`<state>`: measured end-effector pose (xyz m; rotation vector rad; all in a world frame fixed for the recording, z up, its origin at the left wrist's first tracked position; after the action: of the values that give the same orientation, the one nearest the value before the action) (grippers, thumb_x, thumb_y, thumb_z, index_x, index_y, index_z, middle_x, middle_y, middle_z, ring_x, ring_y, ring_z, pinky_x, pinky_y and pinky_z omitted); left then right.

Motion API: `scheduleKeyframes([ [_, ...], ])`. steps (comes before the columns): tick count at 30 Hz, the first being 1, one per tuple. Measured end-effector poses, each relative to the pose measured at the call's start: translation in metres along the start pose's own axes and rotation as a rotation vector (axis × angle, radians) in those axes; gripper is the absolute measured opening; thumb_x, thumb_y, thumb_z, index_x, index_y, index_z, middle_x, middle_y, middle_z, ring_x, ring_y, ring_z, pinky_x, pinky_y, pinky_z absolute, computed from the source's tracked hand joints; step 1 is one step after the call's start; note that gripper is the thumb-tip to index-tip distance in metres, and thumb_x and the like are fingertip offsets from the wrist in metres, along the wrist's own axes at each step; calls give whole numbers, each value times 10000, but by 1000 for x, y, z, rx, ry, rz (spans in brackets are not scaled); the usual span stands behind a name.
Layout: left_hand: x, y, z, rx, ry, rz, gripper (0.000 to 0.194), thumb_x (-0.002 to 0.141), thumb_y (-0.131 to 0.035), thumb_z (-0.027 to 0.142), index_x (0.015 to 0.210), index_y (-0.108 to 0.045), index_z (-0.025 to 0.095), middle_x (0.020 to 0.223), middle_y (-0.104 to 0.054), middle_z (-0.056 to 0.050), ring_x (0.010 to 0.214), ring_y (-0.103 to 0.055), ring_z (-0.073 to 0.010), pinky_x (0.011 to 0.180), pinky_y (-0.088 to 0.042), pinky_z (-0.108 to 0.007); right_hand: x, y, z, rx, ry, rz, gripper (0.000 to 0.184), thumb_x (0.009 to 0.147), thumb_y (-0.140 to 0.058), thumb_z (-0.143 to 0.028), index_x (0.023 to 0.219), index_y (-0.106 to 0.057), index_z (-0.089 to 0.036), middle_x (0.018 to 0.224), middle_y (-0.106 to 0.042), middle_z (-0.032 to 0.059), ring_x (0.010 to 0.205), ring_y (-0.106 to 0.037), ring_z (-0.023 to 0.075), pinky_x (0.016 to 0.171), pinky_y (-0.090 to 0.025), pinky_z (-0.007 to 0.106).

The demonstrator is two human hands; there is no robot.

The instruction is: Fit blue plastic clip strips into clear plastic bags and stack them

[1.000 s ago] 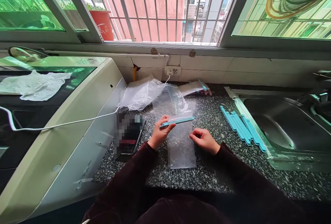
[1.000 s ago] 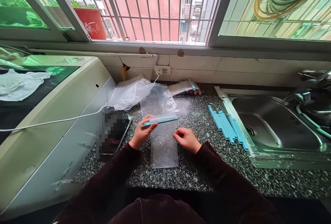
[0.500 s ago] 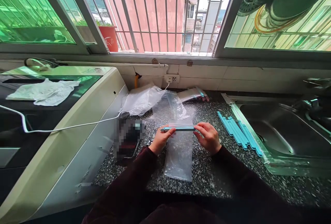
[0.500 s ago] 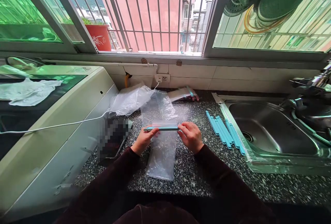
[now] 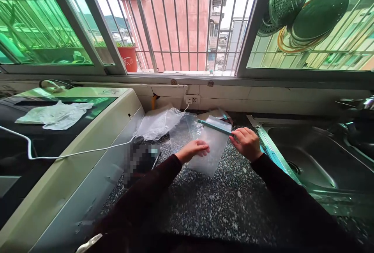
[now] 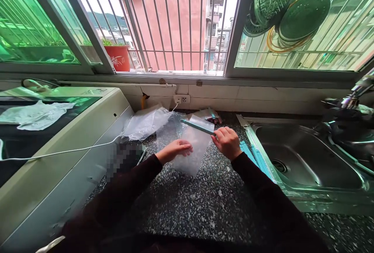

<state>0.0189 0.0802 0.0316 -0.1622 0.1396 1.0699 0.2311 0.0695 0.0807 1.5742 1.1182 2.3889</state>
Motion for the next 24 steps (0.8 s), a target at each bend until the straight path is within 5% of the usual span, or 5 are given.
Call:
scheduleKeyframes([
  [5, 31, 9, 8, 89, 72, 6, 214, 585, -701, 331, 634, -612, 142, 659, -671, -47, 550, -568, -109, 525, -370, -224, 9, -21, 51, -113, -211, -172, 255, 852, -450, -327, 776, -632, -166, 762, -630, 74, 757, -517, 194, 705, -351, 295],
  [10, 71, 27, 23, -26, 46, 218, 177, 640, -666, 277, 665, -549, 147, 671, -667, -44, 542, -585, -107, 509, -390, -210, 20, -53, 86, -159, -488, -298, 247, 814, -460, -324, 773, -628, -148, 789, -637, 103, 793, -532, 213, 686, -341, 290],
  [16, 123, 38, 40, -83, -18, 440, 137, 757, -582, 243, 792, -486, 152, 728, -641, -36, 502, -562, -73, 497, -399, -190, 28, -93, 101, -123, -859, -470, 259, 813, -469, -334, 882, -638, -150, 892, -664, 107, 861, -585, 213, 664, -356, 269],
  [24, 160, 42, 32, 0, 28, 556, 281, 804, -492, 134, 1082, -467, 105, 810, -647, -74, 456, -524, -53, 466, -395, -173, 22, -131, 103, -107, -1009, -568, 318, 821, -464, -368, 937, -655, -142, 912, -680, 145, 876, -629, 249, 635, -390, 293],
])
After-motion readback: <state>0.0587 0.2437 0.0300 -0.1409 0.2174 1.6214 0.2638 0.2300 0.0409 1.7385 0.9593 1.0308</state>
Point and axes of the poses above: each hand's wrist, its own x-axis towards the middle knuckle, its own y-axis out of the back of the hand, z = x × y, the point moved 3 cm from there along x, towards the middle knuckle
